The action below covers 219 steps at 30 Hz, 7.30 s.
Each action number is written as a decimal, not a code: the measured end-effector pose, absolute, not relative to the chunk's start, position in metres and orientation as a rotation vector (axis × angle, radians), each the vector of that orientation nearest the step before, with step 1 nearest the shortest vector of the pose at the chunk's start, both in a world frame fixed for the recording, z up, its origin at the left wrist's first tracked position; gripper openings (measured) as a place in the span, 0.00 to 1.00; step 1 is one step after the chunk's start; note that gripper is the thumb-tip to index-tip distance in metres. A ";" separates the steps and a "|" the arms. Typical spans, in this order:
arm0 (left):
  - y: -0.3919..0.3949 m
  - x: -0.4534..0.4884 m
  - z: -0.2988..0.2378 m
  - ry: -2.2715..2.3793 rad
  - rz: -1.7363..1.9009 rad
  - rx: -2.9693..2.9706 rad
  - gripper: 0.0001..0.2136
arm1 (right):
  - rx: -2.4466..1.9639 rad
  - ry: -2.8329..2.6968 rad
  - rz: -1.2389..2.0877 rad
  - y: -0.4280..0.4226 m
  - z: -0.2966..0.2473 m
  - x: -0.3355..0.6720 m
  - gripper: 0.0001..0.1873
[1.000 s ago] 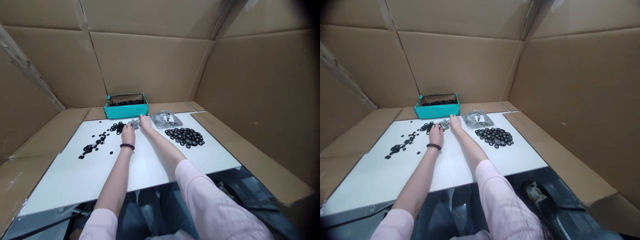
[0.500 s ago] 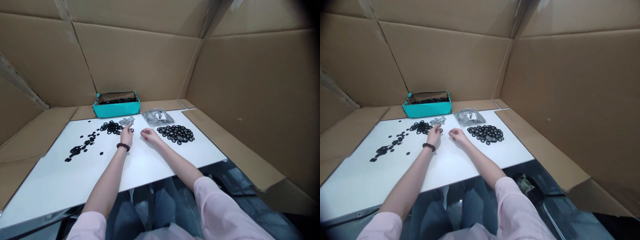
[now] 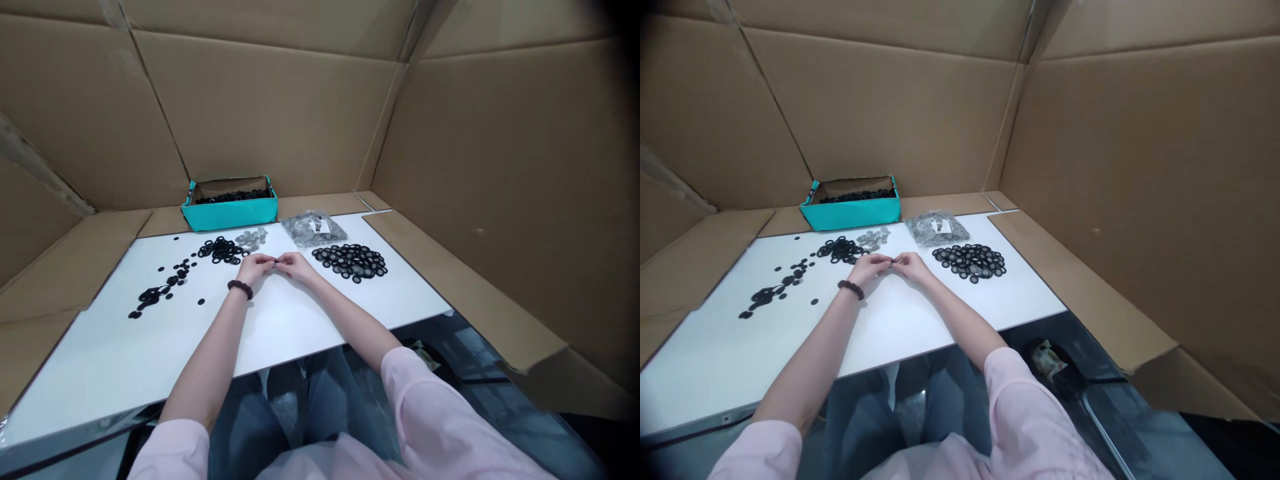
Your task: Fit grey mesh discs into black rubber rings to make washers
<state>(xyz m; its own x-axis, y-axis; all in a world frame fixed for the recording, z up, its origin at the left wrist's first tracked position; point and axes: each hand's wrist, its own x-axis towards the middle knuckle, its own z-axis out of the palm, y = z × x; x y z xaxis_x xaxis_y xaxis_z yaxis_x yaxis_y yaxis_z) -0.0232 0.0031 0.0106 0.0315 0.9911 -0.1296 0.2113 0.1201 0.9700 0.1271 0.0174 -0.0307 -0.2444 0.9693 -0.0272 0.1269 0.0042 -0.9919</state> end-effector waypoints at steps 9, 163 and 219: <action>0.006 -0.027 0.006 1.387 0.835 1.285 0.06 | -1.200 -1.585 1.351 0.015 -0.029 0.127 0.04; -0.013 0.002 0.000 1.698 1.108 1.691 0.05 | -1.277 -1.162 1.593 0.003 -0.002 0.131 0.11; -0.006 0.008 0.002 1.367 1.047 1.227 0.04 | -1.016 -1.420 0.887 -0.005 -0.015 0.111 0.07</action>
<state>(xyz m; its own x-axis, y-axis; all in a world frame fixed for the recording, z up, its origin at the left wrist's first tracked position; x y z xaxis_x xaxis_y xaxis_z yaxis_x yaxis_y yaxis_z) 0.0076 -0.0062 0.0020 -0.0063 0.9931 -0.1171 0.1458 0.1168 0.9824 0.1111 -0.0045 -0.0147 -0.0069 0.9376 0.3477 0.0986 0.3466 -0.9328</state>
